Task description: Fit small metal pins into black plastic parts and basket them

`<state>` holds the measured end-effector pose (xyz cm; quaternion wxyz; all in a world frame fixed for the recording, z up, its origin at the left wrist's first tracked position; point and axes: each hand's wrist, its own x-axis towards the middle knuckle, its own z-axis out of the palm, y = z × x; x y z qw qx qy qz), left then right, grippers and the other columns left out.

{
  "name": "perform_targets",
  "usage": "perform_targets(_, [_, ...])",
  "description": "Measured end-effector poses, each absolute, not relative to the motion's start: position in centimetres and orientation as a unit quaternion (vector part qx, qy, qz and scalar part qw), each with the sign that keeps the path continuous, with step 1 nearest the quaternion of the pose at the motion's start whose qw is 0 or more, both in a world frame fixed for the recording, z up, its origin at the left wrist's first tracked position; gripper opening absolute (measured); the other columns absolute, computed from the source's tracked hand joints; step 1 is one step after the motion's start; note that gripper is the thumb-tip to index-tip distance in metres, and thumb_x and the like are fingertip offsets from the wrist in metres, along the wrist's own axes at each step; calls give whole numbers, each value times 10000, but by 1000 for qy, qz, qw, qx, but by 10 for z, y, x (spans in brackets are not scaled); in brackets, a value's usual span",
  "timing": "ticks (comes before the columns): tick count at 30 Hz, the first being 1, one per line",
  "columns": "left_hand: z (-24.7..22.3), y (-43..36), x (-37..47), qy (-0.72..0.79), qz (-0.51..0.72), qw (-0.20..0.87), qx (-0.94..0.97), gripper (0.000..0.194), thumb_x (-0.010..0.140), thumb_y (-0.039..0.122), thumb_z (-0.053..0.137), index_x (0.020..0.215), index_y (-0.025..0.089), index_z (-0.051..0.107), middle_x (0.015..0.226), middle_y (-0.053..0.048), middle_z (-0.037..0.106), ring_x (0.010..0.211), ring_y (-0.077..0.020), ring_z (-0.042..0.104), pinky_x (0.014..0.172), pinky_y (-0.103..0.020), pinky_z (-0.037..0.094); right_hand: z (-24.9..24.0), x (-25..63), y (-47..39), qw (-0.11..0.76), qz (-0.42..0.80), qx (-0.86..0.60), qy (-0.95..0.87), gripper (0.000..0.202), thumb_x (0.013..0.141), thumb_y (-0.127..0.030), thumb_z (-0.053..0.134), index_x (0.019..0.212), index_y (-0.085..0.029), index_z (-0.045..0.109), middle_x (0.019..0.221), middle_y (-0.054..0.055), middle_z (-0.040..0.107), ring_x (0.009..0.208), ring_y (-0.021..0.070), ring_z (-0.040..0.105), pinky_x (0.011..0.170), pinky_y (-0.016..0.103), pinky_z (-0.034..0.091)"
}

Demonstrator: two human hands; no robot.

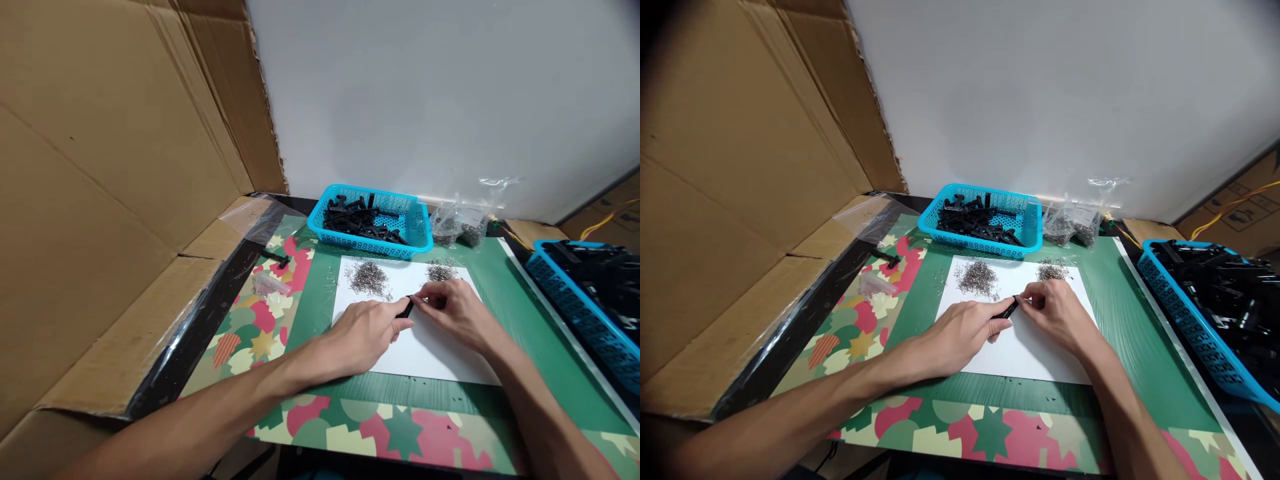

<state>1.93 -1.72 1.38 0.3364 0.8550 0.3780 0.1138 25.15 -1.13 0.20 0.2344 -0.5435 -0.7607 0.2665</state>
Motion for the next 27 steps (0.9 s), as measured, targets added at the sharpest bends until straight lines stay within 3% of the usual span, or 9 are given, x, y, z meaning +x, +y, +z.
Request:
perform_targets(3, [16,-17,21,384,109,335,854,389,1083,368,459,1403,231,631,797,-21,704,701,-211,665,633,-282,417,1,257,-10,221,285,-549,-754,321,969,-406,617,878,-181,826,654,44,711,585,172,568,570,306,392])
perform_targets(8, [23,-19,21,398,103,340,846,418,1094,419,455,1419,236,643,876,-39,753,774,-227,701,671,-285,458,0,264,-9,238,281,-561,-741,375,950,-521,676,907,-189,845,605,18,658,553,157,521,539,294,359])
perform_targets(11, [23,-20,21,400,101,335,847,470,1104,452,424,1484,241,601,951,-57,779,821,-245,723,701,-301,482,0,265,-10,303,241,-589,-709,468,928,-613,682,869,-175,837,551,3,591,506,145,455,518,296,322])
perform_targets(15, [18,-22,20,391,106,320,856,488,1116,458,384,1497,237,593,1094,-92,791,1000,-289,752,843,-355,529,0,259,-13,421,231,-599,-641,617,1050,-653,455,1019,-156,819,503,-3,536,482,164,475,544,307,375])
perform_targets(19, [13,-22,20,380,113,321,860,483,1112,450,401,1497,232,594,1124,-100,791,1055,-306,752,895,-379,543,-1,252,-16,506,267,-527,-629,700,1080,-692,299,1172,-187,775,840,84,709,714,208,608,664,329,469])
perform_targets(21, [12,-22,19,373,116,321,863,477,1109,443,411,1484,222,607,1130,-106,793,1063,-310,752,898,-382,543,-3,251,-16,502,237,-522,-648,798,1061,-746,215,1081,-206,803,881,89,687,803,223,604,724,342,468])
perform_targets(24, [14,-21,20,357,116,324,868,456,1107,429,419,1464,237,628,1141,-92,799,1029,-299,759,860,-362,540,-6,254,-16,458,234,-566,-644,941,1009,-824,119,810,-205,799,612,41,529,607,193,505,584,325,369])
perform_targets(27, [16,-21,20,352,114,333,867,441,1108,426,416,1460,271,631,1131,-60,806,965,-274,766,820,-337,535,-6,254,-17,440,266,-588,-624,938,970,-879,173,584,-201,696,477,19,432,471,157,414,499,317,271])
